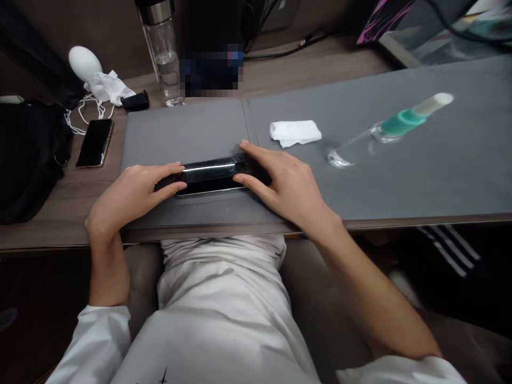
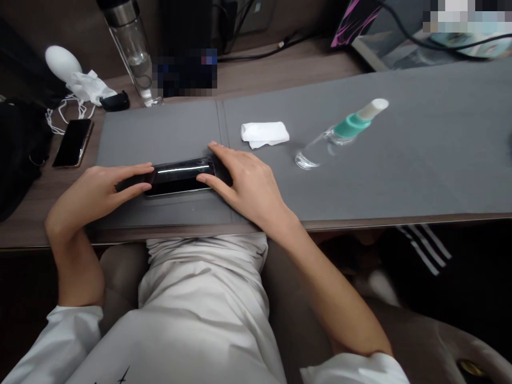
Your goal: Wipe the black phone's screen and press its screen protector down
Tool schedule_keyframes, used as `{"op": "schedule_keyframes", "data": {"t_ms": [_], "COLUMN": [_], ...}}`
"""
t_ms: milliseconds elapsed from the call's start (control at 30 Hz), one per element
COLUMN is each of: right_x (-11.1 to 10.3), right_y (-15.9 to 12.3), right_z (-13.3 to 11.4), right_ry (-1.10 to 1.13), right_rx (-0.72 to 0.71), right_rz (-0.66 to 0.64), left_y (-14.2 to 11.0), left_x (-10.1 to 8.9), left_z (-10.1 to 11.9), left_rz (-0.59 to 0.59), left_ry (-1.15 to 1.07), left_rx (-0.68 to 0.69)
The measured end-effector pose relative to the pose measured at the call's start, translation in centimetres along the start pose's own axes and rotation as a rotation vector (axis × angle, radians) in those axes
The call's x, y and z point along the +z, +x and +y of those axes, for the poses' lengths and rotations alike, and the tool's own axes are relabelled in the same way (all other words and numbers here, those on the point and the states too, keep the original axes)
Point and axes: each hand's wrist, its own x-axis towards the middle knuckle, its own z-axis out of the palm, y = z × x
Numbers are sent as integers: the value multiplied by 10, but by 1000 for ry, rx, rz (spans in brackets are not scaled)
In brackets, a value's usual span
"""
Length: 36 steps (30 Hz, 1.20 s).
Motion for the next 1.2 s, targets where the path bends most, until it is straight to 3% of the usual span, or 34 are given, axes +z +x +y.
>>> {"op": "schedule_keyframes", "data": {"t_ms": [133,500,867,1200], "right_x": [1,-2,-6,-7], "right_y": [0,0,2,2], "right_z": [3,7,8,8], "right_ry": [129,272,221,214], "right_rx": [83,111,1,17], "right_rz": [-7,-46,-87,-133], "left_y": [0,2,3,5], "left_x": [0,-1,5,5], "left_z": [-2,-5,-15,-14], "left_rz": [15,22,-5,-21], "left_ry": [-45,-86,-121,-175], "left_rx": [-1,-4,63,84]}}
